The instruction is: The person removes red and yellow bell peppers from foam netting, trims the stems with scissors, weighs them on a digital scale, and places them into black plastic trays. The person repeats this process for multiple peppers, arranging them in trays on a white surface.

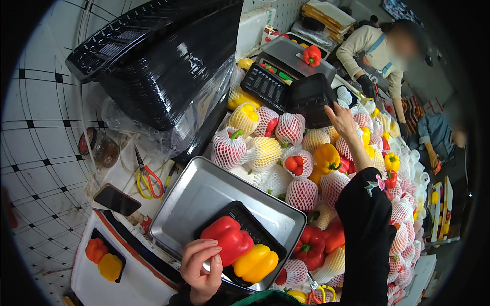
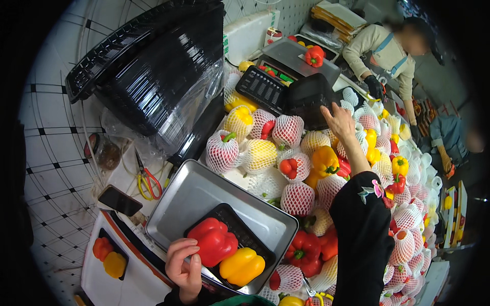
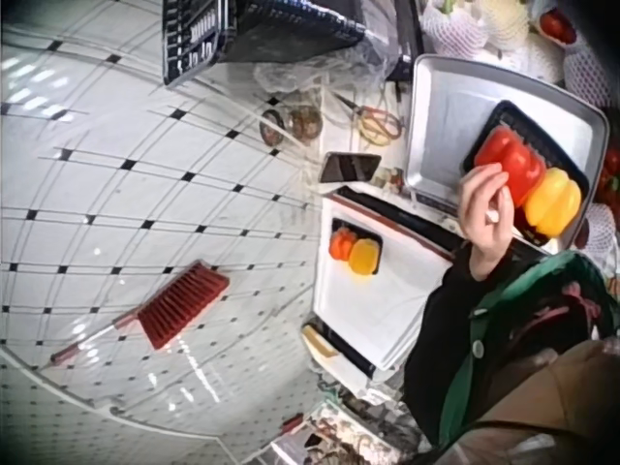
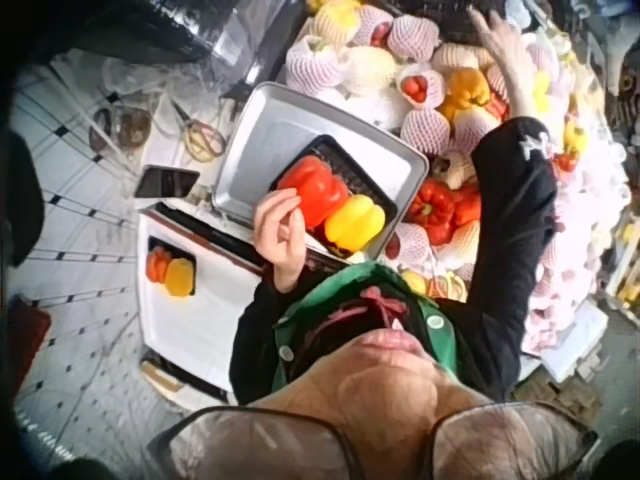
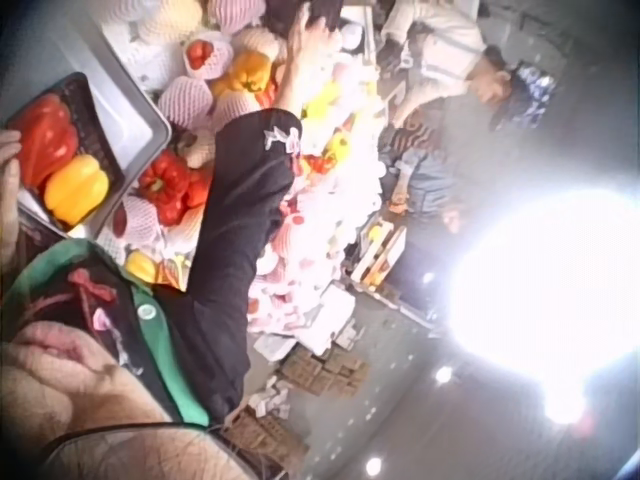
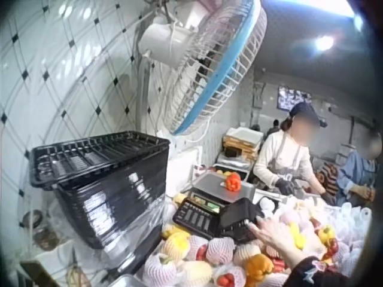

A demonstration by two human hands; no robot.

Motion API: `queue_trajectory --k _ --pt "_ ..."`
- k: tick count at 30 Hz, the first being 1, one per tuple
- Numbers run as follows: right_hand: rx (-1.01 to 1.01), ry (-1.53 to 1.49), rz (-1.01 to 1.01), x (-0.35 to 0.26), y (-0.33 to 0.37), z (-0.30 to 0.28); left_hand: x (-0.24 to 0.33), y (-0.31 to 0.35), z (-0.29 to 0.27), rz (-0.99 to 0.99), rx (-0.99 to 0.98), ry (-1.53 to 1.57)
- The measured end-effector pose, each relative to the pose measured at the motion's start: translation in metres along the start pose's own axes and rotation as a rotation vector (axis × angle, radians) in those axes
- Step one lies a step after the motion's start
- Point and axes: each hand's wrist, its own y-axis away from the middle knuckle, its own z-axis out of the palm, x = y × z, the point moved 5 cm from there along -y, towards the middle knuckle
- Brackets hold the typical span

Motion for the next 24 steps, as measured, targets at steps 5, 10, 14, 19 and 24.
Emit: queue_trajectory --k 5,10,14,19,24 --pt "-0.026 -0.143 0.019 0.008 0.002 0.023 -0.002 0.002 -0.003 -0.017 0.019 -0.014" --pt "0.113 -0.072 0.031 -0.016 0.022 0.005 -0.002 0.000 -0.003 -0.017 0.034 -0.012" --pt "0.273 -0.339 -0.351 -0.085 0.023 -0.006 -0.004 0.001 -0.004 -0.042 0.071 0.031" --pt "-0.075 -0.536 -0.521 -0.194 0.025 0.054 -0.010 0.002 -0.007 -0.044 0.024 0.025" --pt "-0.078 -0.247 -0.574 -0.216 0.016 0.110 -0.002 -0.009 -0.002 0.000 -0.026 0.071"
